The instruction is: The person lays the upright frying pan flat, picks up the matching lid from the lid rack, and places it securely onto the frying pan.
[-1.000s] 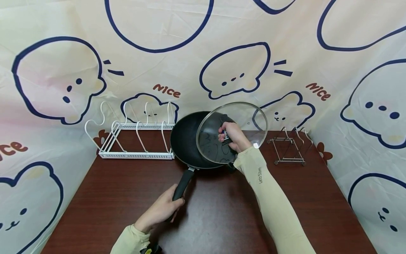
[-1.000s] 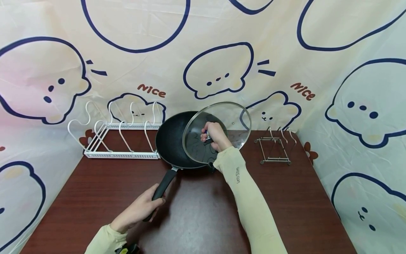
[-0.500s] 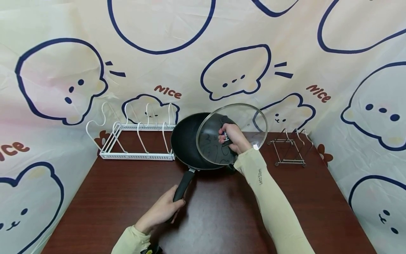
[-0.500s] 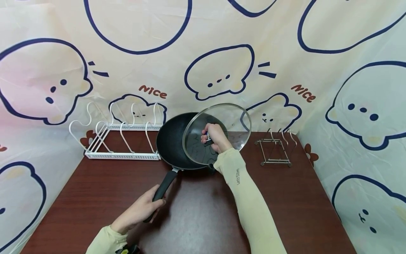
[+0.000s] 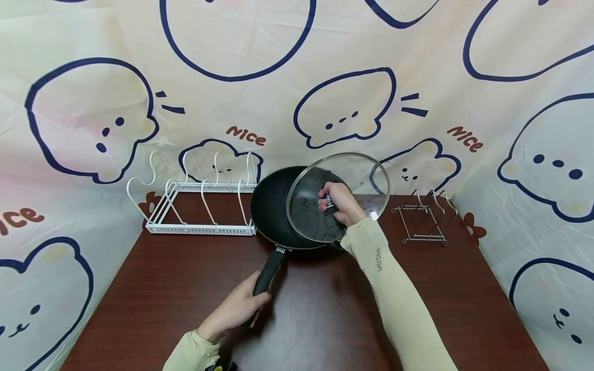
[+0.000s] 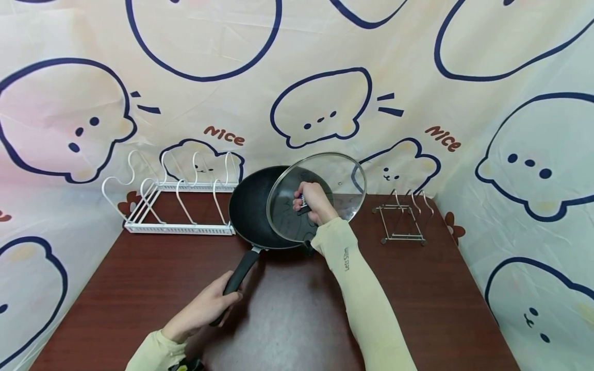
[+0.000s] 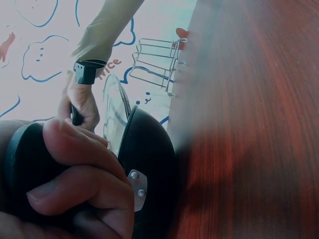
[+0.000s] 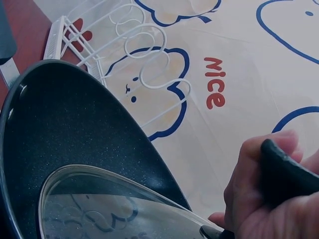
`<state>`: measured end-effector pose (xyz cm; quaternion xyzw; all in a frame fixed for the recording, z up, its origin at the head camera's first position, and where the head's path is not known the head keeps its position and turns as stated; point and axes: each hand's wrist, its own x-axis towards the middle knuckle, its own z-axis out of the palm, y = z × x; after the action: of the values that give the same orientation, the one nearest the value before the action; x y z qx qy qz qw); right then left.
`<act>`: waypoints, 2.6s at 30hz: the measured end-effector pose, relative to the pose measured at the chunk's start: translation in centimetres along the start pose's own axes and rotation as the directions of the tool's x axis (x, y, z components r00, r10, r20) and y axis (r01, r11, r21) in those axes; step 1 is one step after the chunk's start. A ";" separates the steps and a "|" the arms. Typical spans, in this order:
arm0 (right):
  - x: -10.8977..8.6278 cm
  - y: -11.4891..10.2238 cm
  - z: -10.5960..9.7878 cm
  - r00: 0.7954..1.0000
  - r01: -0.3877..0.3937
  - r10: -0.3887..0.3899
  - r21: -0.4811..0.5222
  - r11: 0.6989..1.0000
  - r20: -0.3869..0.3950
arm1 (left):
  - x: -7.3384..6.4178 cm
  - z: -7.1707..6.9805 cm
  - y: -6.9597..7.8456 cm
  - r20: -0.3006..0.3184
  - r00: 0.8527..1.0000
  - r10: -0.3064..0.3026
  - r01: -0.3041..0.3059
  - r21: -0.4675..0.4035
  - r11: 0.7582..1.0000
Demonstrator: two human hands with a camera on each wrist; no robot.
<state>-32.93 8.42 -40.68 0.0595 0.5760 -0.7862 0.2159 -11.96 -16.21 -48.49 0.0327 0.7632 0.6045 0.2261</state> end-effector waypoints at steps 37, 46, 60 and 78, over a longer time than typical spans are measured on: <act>0.7 1.0 0.8 1.000 0.012 -0.012 0.005 1.000 -0.001 | -0.1 -0.2 -0.2 0.009 1.000 0.007 -0.007 0.002 1.000; 0.6 1.3 0.9 1.000 0.019 -0.019 -0.014 1.000 0.012 | 0.0 -0.2 -0.3 0.015 1.000 0.002 -0.002 0.000 1.000; 0.6 1.4 1.4 0.999 0.023 -0.021 -0.036 0.999 0.037 | -0.2 -0.2 -0.3 0.000 1.000 0.009 -0.009 -0.002 1.000; 0.9 1.9 1.7 0.999 0.040 -0.038 -0.040 0.998 0.029 | -0.3 0.0 0.0 0.002 1.000 0.024 -0.024 0.000 1.000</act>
<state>-32.69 6.16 -42.09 0.0327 0.5897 -0.7792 0.2099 -11.73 -16.30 -48.39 0.0425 0.7625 0.6071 0.2198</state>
